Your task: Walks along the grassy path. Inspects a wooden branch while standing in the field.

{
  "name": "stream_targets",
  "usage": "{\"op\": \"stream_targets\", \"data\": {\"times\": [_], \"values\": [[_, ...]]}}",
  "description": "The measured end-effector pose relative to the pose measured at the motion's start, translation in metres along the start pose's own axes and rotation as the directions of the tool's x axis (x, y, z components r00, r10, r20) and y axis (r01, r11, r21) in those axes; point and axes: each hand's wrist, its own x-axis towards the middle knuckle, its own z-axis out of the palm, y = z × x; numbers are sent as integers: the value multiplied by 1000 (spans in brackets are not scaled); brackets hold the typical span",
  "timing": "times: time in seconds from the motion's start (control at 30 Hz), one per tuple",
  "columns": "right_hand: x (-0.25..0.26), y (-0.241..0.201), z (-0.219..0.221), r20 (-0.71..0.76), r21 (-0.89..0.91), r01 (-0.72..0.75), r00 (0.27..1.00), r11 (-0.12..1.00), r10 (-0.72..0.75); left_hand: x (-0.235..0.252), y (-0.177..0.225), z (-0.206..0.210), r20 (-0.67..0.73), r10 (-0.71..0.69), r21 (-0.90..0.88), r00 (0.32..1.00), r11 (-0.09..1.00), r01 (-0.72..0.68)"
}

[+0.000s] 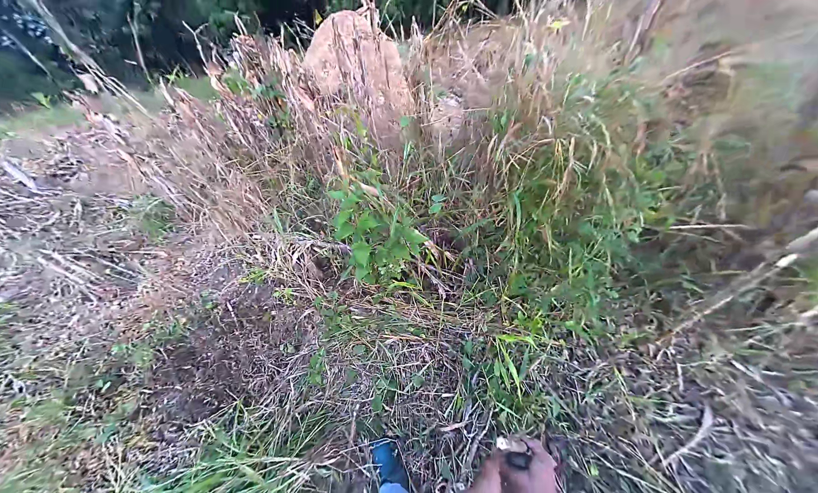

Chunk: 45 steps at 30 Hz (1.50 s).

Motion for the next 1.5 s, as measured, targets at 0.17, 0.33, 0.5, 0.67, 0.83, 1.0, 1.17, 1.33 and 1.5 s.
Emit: {"op": "stream_targets", "data": {"times": [0.17, 0.33, 0.5, 0.67, 0.83, 1.0, 1.17, 1.33, 1.5], "values": [[-5, 8, -31, -30, -141, -105, 994, 984, 101, -15, 20, -28, 2, 83, 459, 997, 885, -75], [-11, 11, -64, -21, -121, -273, 962, 954, 272, -9, 11, -44, -36, 112, 672, 993, 738, -58], [-12, 12, -78, -31, -76, -268, 964, 961, 266, -15, -2, -38, 4, 194, 836, 981, 537, -110], [-14, 4, -82, -117, -43, -141, 984, 989, 135, -23, -3, -30, 270, 245, 946, 931, 115, -304], [-22, 3, -88, -177, -22, -116, 978, 993, 110, -21, 3, -33, 312, 141, 930, 939, 157, -333], [-30, 11, -87, -193, -6, -126, 974, 992, 122, -24, 6, -40, 143, 122, 838, 982, 513, -186], [-40, 16, -82, -148, -5, -170, 975, 985, 168, -18, 4, -63, 163, 151, 722, 975, 655, -222], [-55, 24, -71, -87, 2, -222, 971, 975, 222, -14, 6, -92, 289, 211, 643, 934, 679, -353], [-58, 37, -61, -26, -51, -240, 971, 969, 239, -20, 9, -110, 340, 259, 712, 904, 558, -427]]}}
